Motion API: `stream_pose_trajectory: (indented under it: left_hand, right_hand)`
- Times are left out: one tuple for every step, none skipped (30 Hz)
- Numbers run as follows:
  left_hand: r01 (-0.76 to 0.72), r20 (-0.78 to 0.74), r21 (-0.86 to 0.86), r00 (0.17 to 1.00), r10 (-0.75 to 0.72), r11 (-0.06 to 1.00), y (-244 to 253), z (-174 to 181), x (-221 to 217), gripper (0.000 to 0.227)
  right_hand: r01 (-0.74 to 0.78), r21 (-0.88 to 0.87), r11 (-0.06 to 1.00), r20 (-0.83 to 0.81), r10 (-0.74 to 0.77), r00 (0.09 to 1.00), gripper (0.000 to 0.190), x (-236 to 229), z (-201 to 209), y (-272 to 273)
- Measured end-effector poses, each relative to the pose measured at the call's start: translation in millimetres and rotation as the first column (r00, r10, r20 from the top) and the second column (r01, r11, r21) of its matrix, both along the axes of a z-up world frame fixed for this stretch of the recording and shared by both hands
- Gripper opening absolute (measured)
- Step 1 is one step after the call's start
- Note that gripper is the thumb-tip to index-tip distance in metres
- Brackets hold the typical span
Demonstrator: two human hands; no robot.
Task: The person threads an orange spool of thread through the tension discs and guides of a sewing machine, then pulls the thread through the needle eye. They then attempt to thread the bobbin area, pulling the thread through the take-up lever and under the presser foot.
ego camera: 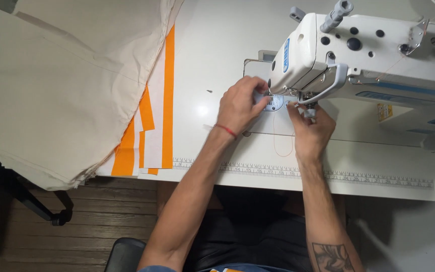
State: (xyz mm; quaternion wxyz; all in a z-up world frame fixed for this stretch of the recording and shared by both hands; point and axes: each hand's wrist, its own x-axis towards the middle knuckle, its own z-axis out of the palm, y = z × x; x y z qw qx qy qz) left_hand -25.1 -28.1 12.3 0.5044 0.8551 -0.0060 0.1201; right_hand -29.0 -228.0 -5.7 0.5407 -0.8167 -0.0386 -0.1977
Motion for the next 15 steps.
stream_pose_trajectory:
  left_hand:
    - [-0.002,-0.012,-0.001,1.000,0.002,1.000,-2,-1,9,0.028]
    - [0.000,-0.010,0.000,1.000,0.000,1.000,-2,3,7,0.028]
    - [0.012,-0.036,0.022,0.999,-0.011,1.000,-3,7,4,0.037]
    - [0.026,-0.062,0.044,0.998,-0.023,0.999,-5,11,1,0.047]
    - [0.026,-0.061,0.043,0.998,-0.024,0.999,-5,15,-2,0.047]
    - [0.030,-0.059,0.035,0.998,-0.028,0.999,-5,19,-5,0.048]
    - [0.034,-0.058,0.025,0.998,-0.032,0.999,-5,22,-9,0.048]
    - [0.034,-0.058,0.023,0.998,-0.033,0.999,-8,25,-11,0.048]
    - [0.006,-0.030,0.051,1.000,-0.004,0.999,-9,28,-12,0.048]
    - [-0.023,-0.002,0.078,1.000,0.023,0.997,-11,31,-15,0.048]
    - [-0.030,-0.005,0.077,1.000,0.031,0.997,-12,23,-11,0.048]
    - [-0.051,-0.022,0.129,0.998,0.054,0.990,-13,16,-7,0.035]
    - [-0.069,-0.036,0.183,0.996,0.077,0.981,-14,10,-3,0.023]
    - [-0.076,-0.035,0.183,0.996,0.083,0.980,-9,6,-2,0.023]
    - [-0.047,-0.019,0.090,0.999,0.049,0.995,-6,2,-2,0.017]
  right_hand:
    - [0.003,-0.002,1.000,-0.007,-0.003,1.000,0.009,5,2,4]
    - [0.005,-0.001,1.000,-0.005,-0.005,1.000,0.009,8,0,4]
    - [0.003,0.005,1.000,-0.007,-0.003,1.000,0.008,10,-3,3]
    - [0.001,0.011,1.000,-0.009,-0.001,1.000,0.007,12,-5,2]
    - [0.002,0.010,1.000,-0.009,-0.002,1.000,0.007,12,-7,2]
    - [-0.005,0.004,1.000,0.004,0.005,1.000,0.008,13,-9,1]
    - [-0.011,-0.004,1.000,0.015,0.011,1.000,0.009,13,-12,1]
    - [-0.011,-0.007,1.000,0.014,0.011,1.000,0.009,17,-21,-5]
    - [0.000,0.036,0.999,0.009,0.000,1.000,0.012,22,-30,-9]
    - [0.011,0.078,0.997,0.004,-0.011,1.000,0.016,26,-39,-12]
    - [0.004,0.077,0.997,0.002,-0.004,1.000,0.016,25,-37,-10]
    - [0.003,0.088,0.996,-0.001,-0.003,1.000,0.020,25,-34,-8]
    - [0.004,0.100,0.995,-0.001,-0.004,1.000,0.025,25,-31,-5]
    - [-0.002,0.101,0.995,-0.001,0.002,1.000,0.025,25,-32,-1]
    - [-0.006,0.057,0.998,0.003,0.006,1.000,0.023,24,-33,1]
